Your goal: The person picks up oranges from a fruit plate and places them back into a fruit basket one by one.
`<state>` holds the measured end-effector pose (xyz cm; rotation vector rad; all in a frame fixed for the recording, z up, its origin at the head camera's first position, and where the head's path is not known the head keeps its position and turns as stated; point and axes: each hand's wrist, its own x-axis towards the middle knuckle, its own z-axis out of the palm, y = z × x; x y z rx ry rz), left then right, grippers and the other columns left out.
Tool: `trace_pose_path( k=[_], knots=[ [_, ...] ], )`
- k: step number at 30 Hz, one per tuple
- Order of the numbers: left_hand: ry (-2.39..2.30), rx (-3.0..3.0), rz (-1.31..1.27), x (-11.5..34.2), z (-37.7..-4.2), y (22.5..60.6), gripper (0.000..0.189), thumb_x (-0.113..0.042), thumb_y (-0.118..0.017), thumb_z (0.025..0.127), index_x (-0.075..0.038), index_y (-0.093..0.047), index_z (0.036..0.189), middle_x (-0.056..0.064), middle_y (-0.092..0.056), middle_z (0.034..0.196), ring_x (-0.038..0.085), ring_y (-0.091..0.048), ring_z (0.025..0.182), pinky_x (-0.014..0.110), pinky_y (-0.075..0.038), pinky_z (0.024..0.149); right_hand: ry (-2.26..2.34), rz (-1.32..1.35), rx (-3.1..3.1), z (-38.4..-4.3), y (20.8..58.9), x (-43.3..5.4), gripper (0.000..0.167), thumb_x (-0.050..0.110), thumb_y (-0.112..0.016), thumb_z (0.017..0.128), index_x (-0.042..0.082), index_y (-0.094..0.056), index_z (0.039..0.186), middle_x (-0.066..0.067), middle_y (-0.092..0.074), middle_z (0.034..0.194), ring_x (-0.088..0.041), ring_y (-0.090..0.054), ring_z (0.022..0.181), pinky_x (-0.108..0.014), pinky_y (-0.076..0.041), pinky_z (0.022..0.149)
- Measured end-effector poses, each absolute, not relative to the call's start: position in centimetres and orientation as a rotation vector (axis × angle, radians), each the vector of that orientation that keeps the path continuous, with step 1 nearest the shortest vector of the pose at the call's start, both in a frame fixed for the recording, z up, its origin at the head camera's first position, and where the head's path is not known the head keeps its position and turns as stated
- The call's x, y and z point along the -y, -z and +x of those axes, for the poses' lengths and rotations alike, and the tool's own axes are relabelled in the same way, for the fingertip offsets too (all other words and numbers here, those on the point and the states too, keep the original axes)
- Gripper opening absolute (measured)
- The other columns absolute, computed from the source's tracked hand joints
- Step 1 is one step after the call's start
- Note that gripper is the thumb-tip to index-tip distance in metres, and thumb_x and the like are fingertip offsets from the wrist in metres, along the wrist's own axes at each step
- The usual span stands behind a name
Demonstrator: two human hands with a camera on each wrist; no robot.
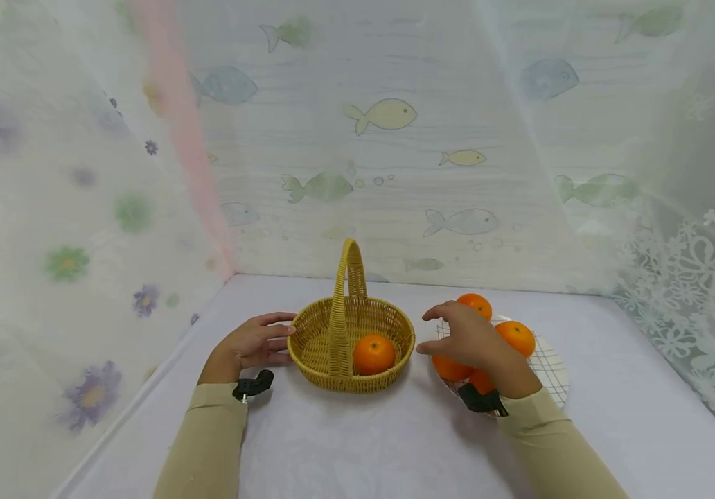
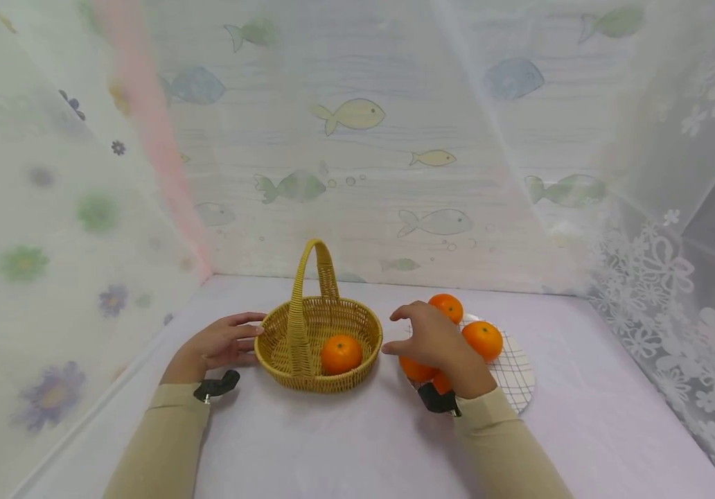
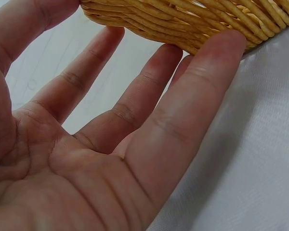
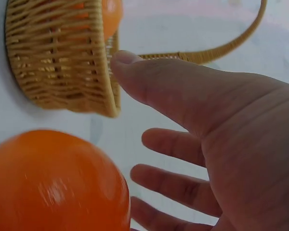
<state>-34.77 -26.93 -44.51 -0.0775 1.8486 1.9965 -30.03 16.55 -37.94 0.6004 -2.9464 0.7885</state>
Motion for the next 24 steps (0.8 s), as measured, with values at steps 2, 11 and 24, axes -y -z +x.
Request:
trace_pose_path(
  k=[2, 11, 24],
  knots=[
    [-2.001, -1.846, -0.08, 27.0, -34.8, 44.5, 0.062, -0.016, -0.075, 0.096, -0.011, -0.048, 0.152, 0.012, -0.067, 0.129, 0.026, -0.072, 0.107, 0.05, -0.062, 0.089, -0.79, 0.569, 2.971, -30.2, 37.9, -17.0, 0.061, 0.049, -0.087, 0.081, 0.017, -0.069, 0.13, -0.01, -0.066, 0.135, -0.035, -0.062, 0.12, -0.054, -0.054, 0.1],
    [-1.995, -1.852, -0.084, 26.9, -34.5, 44.4, 0.062, -0.016, -0.075, 0.096, -0.01, -0.048, 0.152, 0.011, -0.067, 0.128, 0.026, -0.073, 0.107, 0.05, -0.062, 0.089, -0.747, 0.562, 3.103, -30.7, 38.5, -18.5, 0.074, 0.064, -0.08, 0.081, 0.015, -0.066, 0.135, -0.014, -0.066, 0.136, -0.032, -0.064, 0.119, -0.055, -0.054, 0.1],
    [-1.984, -1.87, -0.076, 26.9, -34.5, 44.3, 0.06, -0.016, -0.073, 0.098, -0.011, -0.048, 0.152, 0.012, -0.065, 0.132, 0.026, -0.072, 0.11, 0.05, -0.061, 0.091, -0.658, 0.45, 3.274, -30.1, 38.5, -18.5, 0.076, 0.066, -0.081, 0.077, 0.016, -0.065, 0.132, 0.001, -0.07, 0.118, -0.021, -0.062, 0.102, -0.05, -0.055, 0.091]
  ],
)
